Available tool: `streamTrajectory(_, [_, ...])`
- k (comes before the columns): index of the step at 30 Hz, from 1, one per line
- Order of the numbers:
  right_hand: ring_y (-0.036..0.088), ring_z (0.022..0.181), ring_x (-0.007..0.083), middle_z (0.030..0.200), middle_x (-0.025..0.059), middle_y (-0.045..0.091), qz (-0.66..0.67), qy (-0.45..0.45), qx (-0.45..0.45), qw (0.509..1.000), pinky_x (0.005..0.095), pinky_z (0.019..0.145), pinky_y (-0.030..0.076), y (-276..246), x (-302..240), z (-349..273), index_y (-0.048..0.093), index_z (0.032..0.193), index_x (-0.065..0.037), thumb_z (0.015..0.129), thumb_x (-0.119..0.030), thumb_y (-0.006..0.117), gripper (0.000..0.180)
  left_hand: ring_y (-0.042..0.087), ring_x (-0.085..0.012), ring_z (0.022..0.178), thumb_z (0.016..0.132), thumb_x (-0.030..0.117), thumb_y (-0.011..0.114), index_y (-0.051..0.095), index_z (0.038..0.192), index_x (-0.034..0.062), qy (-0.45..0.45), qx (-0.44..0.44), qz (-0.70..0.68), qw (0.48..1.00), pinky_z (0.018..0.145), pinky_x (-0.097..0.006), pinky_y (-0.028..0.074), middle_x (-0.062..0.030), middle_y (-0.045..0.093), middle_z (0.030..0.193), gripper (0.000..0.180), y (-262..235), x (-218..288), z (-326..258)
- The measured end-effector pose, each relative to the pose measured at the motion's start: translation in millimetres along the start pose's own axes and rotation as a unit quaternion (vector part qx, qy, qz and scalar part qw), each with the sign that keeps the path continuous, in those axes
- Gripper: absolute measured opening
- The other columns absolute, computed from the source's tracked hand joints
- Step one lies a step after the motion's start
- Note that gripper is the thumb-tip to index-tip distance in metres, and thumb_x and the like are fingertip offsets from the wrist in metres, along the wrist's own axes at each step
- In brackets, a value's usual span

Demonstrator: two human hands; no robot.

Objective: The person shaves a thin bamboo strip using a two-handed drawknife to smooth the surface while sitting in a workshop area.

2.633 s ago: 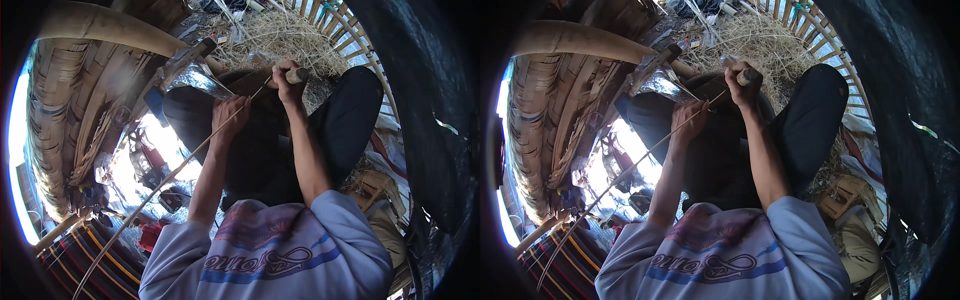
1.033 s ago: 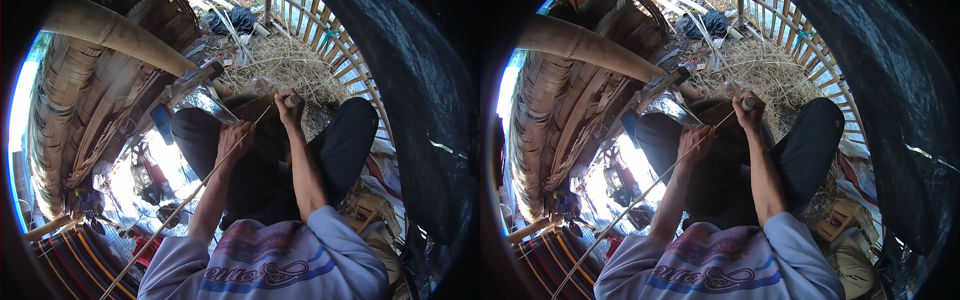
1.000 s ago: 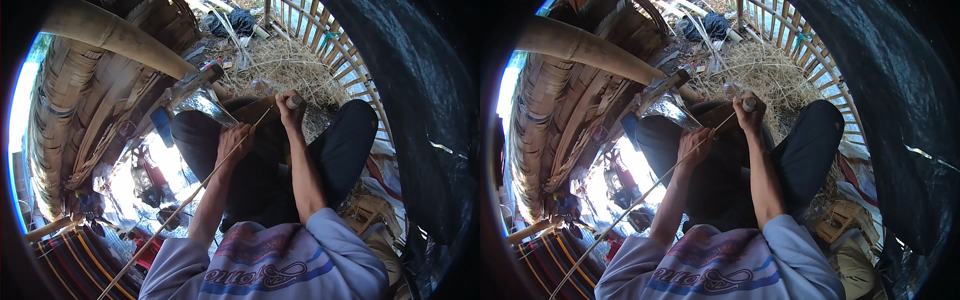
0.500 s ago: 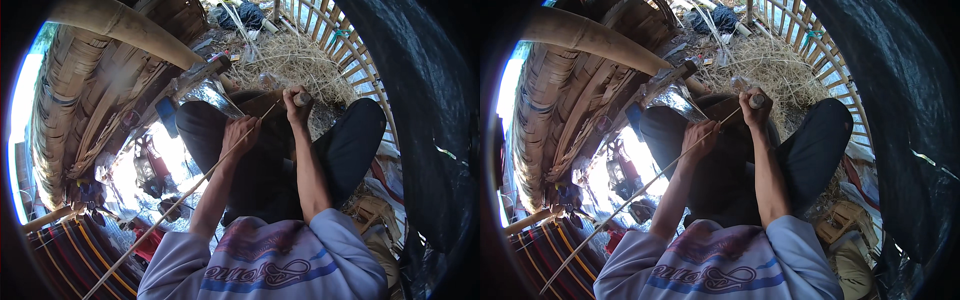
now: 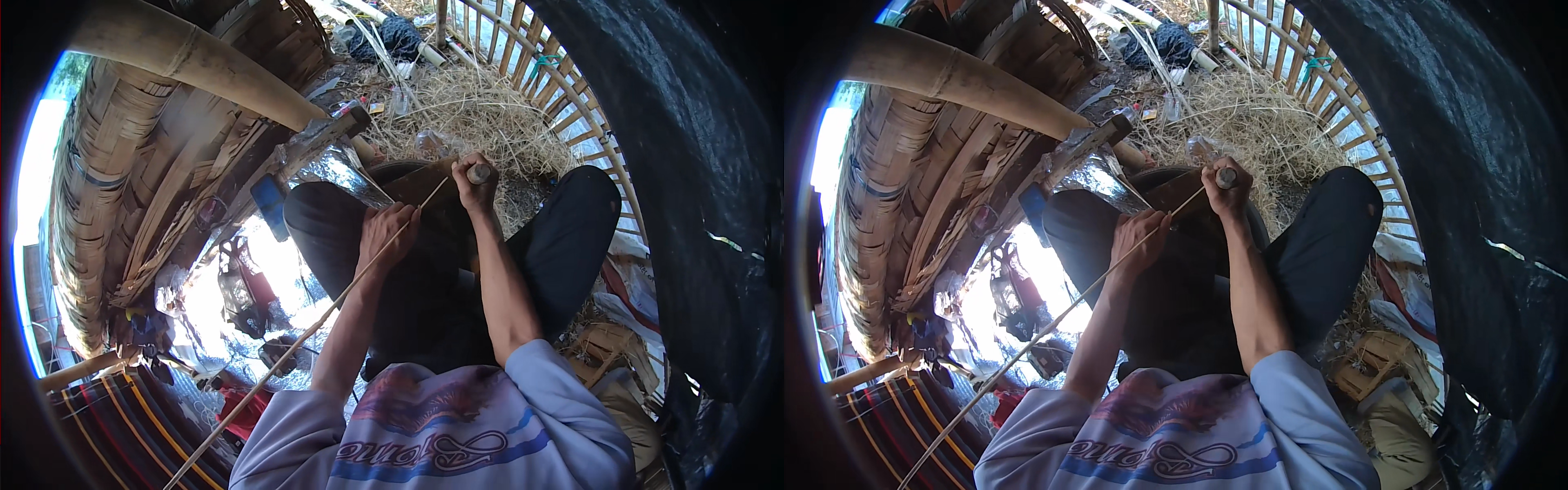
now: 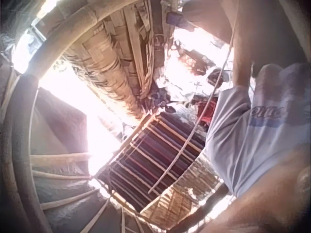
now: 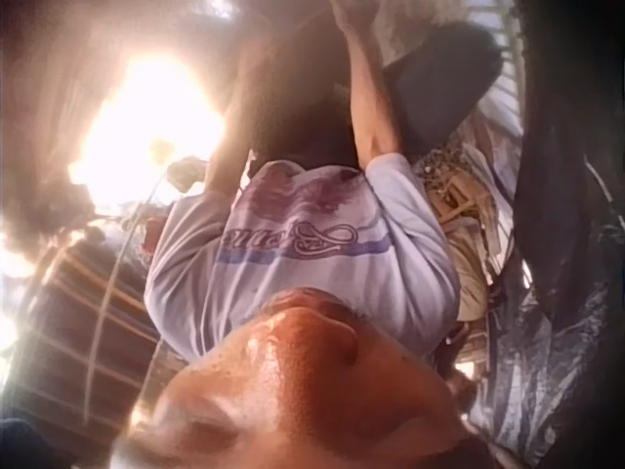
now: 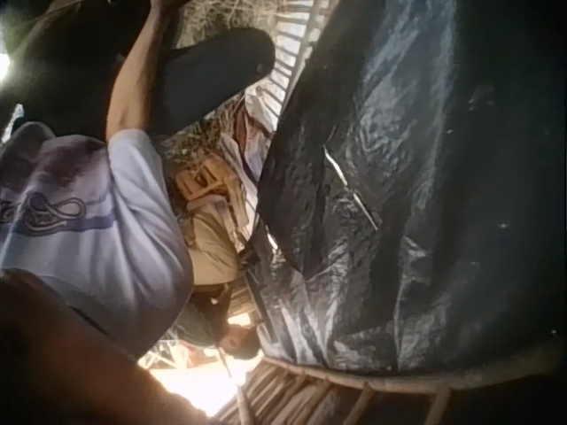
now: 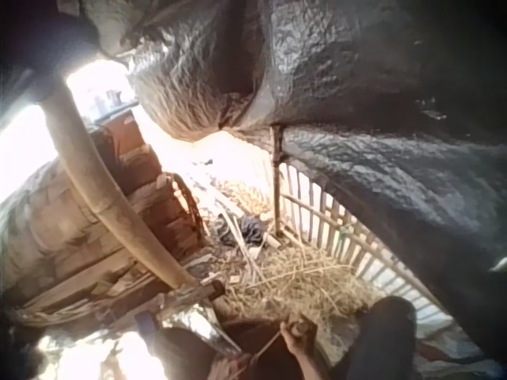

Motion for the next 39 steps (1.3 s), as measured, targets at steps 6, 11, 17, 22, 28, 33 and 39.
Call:
streamTrajectory(6, [0.051, 0.06, 0.0081, 0.062, -0.0006, 0.055, 0.006, -0.002, 0.049, 0.999, 0.0266, 0.058, 0.042, -14.3, 11.4, 7.9, 0.056, 0.07, -0.003, 0.078, -0.01, 0.069, 0.017, 0.06, -0.0295, 0.075, 0.094, 0.024, 0.05, 0.057, 0.075, 0.0069, -0.015, -0.008, -0.008, 1.0, 0.074, -0.042, 0.042, -0.0091, 0.057, 0.073, 0.027, 0.1, -1.1, 3.2])
streamTrajectory(11, [0.051, 0.059, 0.0095, 0.059, 0.0012, 0.052, 0.076, 0.089, 0.095, 0.989, 0.0276, 0.055, 0.041, -16.1, -3.5, 10.4, 0.054, 0.068, -0.002, 0.078, -0.009, 0.068, 0.018, 0.06, -0.0299, 0.075, 0.094, 0.024, 0.05, 0.058, 0.075, 0.0063, -0.03, 0.002, -0.001, 1.0, 0.075, -0.042, 0.043, -0.0095, 0.058, 0.073, 0.027, -0.6, -6.4, 1.4])
streamTrajectory(17, [0.047, 0.059, 0.0086, 0.062, 0.0006, 0.052, 0.018, 0.001, 0.034, 0.999, 0.0267, 0.056, 0.04, -9.8, -3.4, 3.3, 0.054, 0.068, -0.002, 0.079, -0.01, 0.067, 0.018, 0.06, -0.0298, 0.076, 0.094, 0.025, 0.05, 0.057, 0.074, 0.0068, -0.019, -0.008, 0.005, 1.0, 0.075, -0.042, 0.043, -0.0092, 0.058, 0.074, 0.028, 1.0, -3.7, -1.0])
streamTrajectory(22, [0.047, 0.059, 0.0081, 0.061, -0.0002, 0.051, -0.011, -0.022, 0.013, 1.0, 0.027, 0.056, 0.041, -1.6, -18.2, -2.5, 0.055, 0.067, -0.003, 0.079, -0.01, 0.068, 0.019, 0.06, -0.0285, 0.076, 0.094, 0.025, 0.05, 0.057, 0.074, 0.0074, -0.018, -0.026, 0.022, 0.999, 0.075, -0.041, 0.042, -0.0088, 0.057, 0.072, 0.028, 1.8, -0.2, -7.1])
streamTrajectory(28, [0.046, 0.057, 0.0079, 0.06, 0.0006, 0.052, -0.015, -0.027, 0.015, 0.999, 0.0277, 0.054, 0.041, -1.5, -15.7, 0.9, 0.054, 0.068, -0.004, 0.078, -0.009, 0.067, 0.017, 0.06, -0.0291, 0.076, 0.094, 0.025, 0.05, 0.057, 0.074, 0.0068, -0.034, -0.034, 0.025, 0.999, 0.075, -0.041, 0.042, -0.009, 0.058, 0.072, 0.028, 2.5, -1.9, -3.0])
streamTrajectory(33, [0.047, 0.057, 0.0074, 0.06, 0.0008, 0.053, -0.03, -0.027, -0.024, 0.999, 0.0275, 0.055, 0.042, 3.8, -14.5, 2.2, 0.054, 0.068, -0.004, 0.078, -0.009, 0.067, 0.018, 0.06, -0.0291, 0.076, 0.093, 0.025, 0.051, 0.056, 0.074, 0.0065, -0.018, -0.011, -0.004, 1.0, 0.075, -0.041, 0.042, -0.0087, 0.058, 0.073, 0.027, -2.1, 2.5, 0.0])
streamTrajectory(39, [0.051, 0.059, 0.0079, 0.062, 0.002, 0.056, -0.02, 0.002, -0.003, 1.0, 0.027, 0.057, 0.043, 0.6, -10.5, -6.7, 0.055, 0.068, -0.003, 0.078, -0.009, 0.067, 0.016, 0.06, -0.0289, 0.074, 0.093, 0.024, 0.051, 0.056, 0.073, 0.0066, -0.029, -0.024, 0.007, 0.999, 0.075, -0.041, 0.043, -0.0089, 0.058, 0.073, 0.027, 0.8, 0.7, -5.7])
Point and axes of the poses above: each hand's wrist, its own z-axis towards the middle knuckle, its own y-axis out of the palm, x = y × z, the point moved 4 cm from there along z, towards the middle knuckle
